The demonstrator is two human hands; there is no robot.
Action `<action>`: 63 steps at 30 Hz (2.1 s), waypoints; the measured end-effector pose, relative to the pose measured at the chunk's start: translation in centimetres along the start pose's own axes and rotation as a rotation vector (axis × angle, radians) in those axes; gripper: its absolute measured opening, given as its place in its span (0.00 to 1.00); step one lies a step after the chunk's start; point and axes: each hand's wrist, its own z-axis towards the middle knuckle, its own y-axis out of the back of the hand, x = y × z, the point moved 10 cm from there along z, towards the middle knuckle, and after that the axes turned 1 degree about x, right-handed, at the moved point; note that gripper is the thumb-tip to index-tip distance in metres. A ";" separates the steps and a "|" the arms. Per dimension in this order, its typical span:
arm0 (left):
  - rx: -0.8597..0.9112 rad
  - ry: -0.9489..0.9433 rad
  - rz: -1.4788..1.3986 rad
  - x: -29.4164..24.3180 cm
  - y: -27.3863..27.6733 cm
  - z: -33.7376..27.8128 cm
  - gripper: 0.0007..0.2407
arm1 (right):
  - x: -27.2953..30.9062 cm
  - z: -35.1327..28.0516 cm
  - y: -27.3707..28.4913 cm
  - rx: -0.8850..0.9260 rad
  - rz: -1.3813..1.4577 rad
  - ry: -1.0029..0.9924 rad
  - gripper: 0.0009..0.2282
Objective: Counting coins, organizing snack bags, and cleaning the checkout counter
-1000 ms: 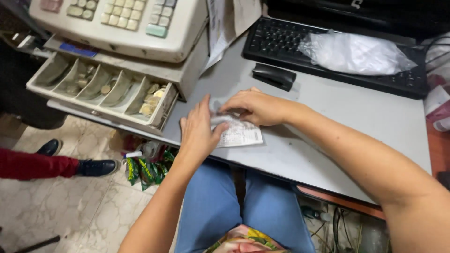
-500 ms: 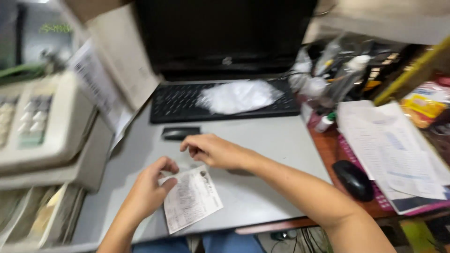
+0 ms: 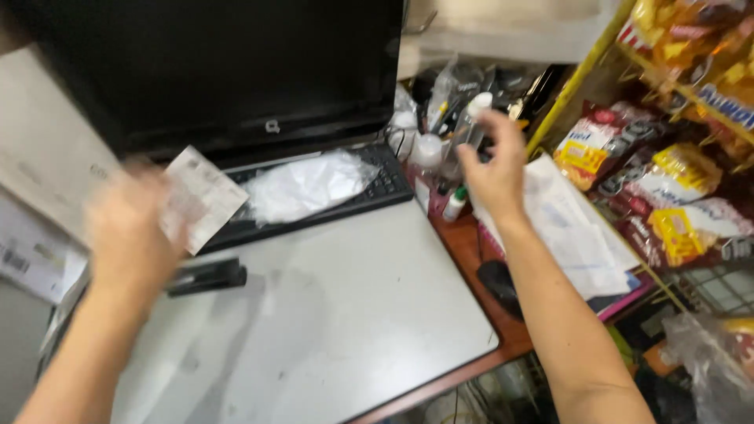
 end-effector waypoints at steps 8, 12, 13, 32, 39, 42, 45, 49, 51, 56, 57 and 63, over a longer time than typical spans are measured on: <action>0.683 -0.069 -0.246 -4.2 -6.3 -10.1 0.15 | -14.0 6.9 -2.2 -0.087 -0.218 -0.173 0.24; 0.554 -0.081 -0.025 -0.7 -6.3 -11.5 0.10 | -10.1 7.1 0.7 -0.239 -0.176 -0.146 0.18; 0.493 -0.070 -0.057 -0.3 -5.2 -11.5 0.09 | -7.0 6.9 2.9 -0.365 -0.177 0.050 0.23; 0.239 0.480 -0.742 -7.3 6.6 -8.5 0.22 | 13.5 -7.5 -6.1 0.247 0.671 -0.015 0.29; 0.557 0.976 -1.457 -21.6 -1.6 -15.3 0.33 | 17.7 -13.1 -12.7 0.589 0.713 -0.147 0.31; 0.389 1.212 -2.270 -24.5 0.7 -15.6 0.17 | 17.5 -14.7 -14.2 0.694 1.089 -0.297 0.35; 0.494 1.289 -2.764 -26.5 2.5 -17.2 0.21 | 17.4 -17.4 -15.6 0.858 1.276 -0.376 0.39; 0.529 0.918 -2.141 -21.8 3.9 -17.3 0.23 | 16.7 -16.6 -15.9 0.749 1.094 -0.252 0.32; 0.517 0.766 -1.505 -16.6 4.9 -17.9 0.25 | 17.3 -16.4 -15.9 0.732 0.868 -0.076 0.33; 0.216 0.619 -0.437 -3.6 10.4 -19.5 0.23 | 18.1 -19.6 -17.8 0.752 -0.495 0.532 0.26; 0.211 0.620 -0.438 -3.1 10.3 -19.9 0.23 | 18.1 -19.4 -18.2 0.749 -0.497 0.536 0.26; 0.317 0.694 -0.545 -2.0 8.8 -21.8 0.29 | 21.9 -20.5 -18.8 0.656 -0.597 0.759 0.21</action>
